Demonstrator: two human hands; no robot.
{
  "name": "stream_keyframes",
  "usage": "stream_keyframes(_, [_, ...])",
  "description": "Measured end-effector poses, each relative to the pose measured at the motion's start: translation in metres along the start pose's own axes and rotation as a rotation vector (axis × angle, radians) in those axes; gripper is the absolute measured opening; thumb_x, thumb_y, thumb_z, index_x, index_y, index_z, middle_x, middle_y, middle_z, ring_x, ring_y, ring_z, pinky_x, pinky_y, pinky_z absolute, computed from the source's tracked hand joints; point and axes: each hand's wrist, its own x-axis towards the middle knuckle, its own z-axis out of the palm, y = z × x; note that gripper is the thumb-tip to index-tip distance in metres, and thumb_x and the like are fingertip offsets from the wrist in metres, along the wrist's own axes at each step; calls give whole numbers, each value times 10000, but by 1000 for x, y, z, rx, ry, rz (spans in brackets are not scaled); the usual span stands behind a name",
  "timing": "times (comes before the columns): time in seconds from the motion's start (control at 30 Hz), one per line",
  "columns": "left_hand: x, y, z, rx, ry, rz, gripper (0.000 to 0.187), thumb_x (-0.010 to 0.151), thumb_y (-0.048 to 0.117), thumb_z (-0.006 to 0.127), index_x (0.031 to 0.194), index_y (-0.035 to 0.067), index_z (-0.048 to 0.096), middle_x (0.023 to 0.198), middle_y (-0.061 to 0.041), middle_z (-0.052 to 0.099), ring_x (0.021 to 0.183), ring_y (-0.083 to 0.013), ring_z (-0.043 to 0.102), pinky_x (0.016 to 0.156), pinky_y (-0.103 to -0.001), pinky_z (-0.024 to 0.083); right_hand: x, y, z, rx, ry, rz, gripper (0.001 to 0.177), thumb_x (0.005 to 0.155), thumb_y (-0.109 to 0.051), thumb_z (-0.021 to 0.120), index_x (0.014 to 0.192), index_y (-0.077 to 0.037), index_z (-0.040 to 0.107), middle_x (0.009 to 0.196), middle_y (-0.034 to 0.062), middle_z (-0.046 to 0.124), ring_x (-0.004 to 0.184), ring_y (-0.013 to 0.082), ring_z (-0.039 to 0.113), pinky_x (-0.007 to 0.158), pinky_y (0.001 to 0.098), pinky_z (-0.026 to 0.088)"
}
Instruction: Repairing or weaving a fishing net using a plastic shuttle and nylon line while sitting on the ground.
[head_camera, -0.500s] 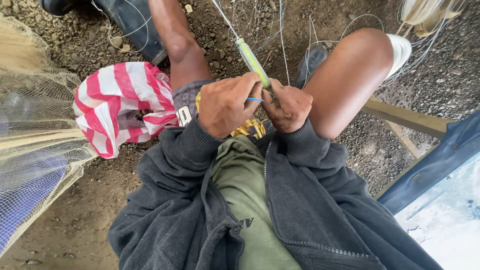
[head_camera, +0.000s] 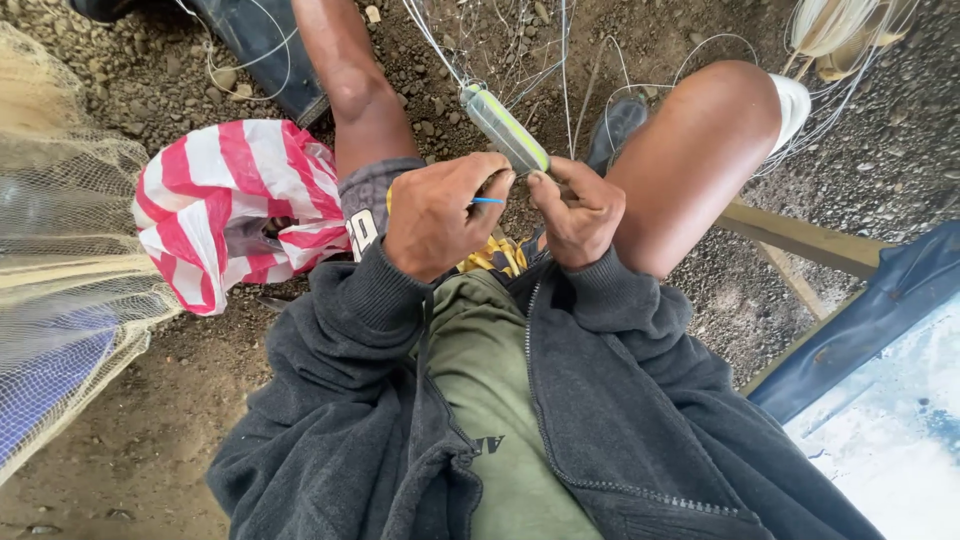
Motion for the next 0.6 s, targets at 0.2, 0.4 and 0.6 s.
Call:
stream_keyframes(0.2, [-12, -18, 1, -131, 19, -5, 44, 1127, 130, 827, 1139, 125, 869, 903, -84, 855, 873, -331, 889, 727, -391, 707, -2, 12, 3, 109, -35, 104, 165, 1070, -109, 892, 1099, 51, 920, 683, 121, 774, 602, 144, 730, 544, 365, 583])
stream_keyframes(0.4, [-23, -26, -7, -192, -15, -20, 100, 1133, 93, 789, 1179, 83, 877, 921, -154, 869, 869, -380, 888, 689, -410, 701, -1, 20, 1, 328, 60, 254, 187, 1106, -85, 799, 1117, 85, 875, 504, 25, 493, 491, 61, 514, 504, 245, 437])
stream_keyframes(0.6, [-42, -3, -6, -305, -37, -113, 147, 1150, 70, 739, 1177, 51, 882, 925, -174, 884, 839, -338, 898, 697, -392, 720, -3, 13, 13, 353, 78, 270, 160, 1091, -50, 809, 1076, 101, 861, 473, 29, 438, 465, 63, 468, 499, 234, 389])
